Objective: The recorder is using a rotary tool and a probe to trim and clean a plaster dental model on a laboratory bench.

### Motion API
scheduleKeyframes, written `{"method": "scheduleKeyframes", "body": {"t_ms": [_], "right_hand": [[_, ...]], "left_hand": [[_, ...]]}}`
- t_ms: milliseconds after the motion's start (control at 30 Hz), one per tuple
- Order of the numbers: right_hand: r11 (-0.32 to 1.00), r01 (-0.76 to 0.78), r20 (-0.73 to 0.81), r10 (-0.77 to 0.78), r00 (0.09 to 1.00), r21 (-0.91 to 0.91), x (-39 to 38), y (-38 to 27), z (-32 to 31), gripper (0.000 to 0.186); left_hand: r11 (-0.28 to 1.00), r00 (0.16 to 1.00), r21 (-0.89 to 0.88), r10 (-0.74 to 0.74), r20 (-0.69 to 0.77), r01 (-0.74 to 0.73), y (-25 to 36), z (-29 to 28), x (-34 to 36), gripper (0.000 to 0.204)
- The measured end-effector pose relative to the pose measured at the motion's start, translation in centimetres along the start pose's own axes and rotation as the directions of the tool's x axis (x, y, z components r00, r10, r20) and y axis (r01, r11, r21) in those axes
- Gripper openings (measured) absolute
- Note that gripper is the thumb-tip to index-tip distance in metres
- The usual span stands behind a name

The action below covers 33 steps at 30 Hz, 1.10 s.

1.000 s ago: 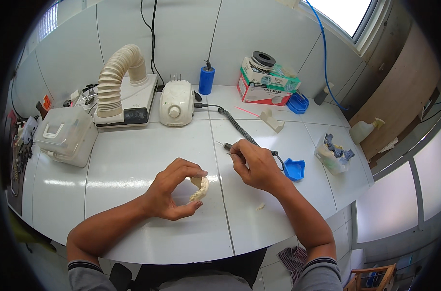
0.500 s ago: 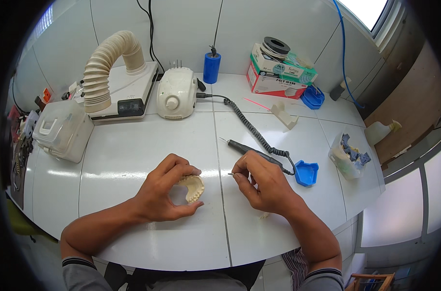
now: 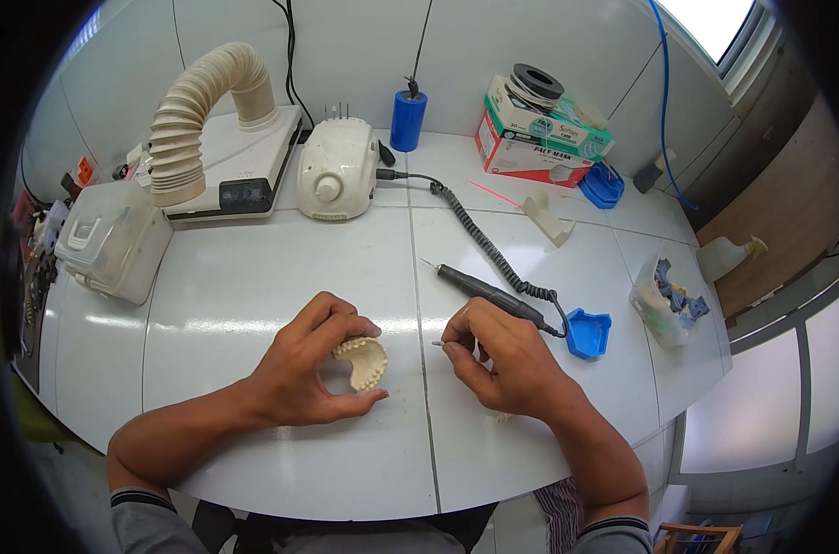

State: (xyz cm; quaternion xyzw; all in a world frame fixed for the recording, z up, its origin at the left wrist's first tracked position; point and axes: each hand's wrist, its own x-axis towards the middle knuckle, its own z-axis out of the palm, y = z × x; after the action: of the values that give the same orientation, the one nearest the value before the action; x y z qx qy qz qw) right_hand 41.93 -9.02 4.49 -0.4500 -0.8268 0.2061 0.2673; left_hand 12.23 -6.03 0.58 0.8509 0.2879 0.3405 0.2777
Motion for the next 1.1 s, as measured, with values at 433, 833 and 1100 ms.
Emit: {"method": "scheduleKeyframes", "body": {"t_ms": [433,833,1100], "right_hand": [[0.983,0.133,0.019,-0.132,0.991,-0.125,0.2,-1.3,2.4,0.019],[0.981,0.148,0.059,-0.142,0.988,-0.126,0.7,-1.3,3.3,0.02],[0.984,0.126,0.075,-0.117,0.99,-0.126,0.7,-1.3,3.4,0.021]], "left_hand": [[0.998,0.999,0.051,0.032,0.027,-0.034,-0.6,0.3,0.1,0.064],[0.999,0.997,0.035,0.021,0.07,-0.024,-0.9,0.5,0.1,0.064],[1.0,0.996,0.024,0.007,0.085,-0.009,-0.9,0.4,0.2,0.064]]}}
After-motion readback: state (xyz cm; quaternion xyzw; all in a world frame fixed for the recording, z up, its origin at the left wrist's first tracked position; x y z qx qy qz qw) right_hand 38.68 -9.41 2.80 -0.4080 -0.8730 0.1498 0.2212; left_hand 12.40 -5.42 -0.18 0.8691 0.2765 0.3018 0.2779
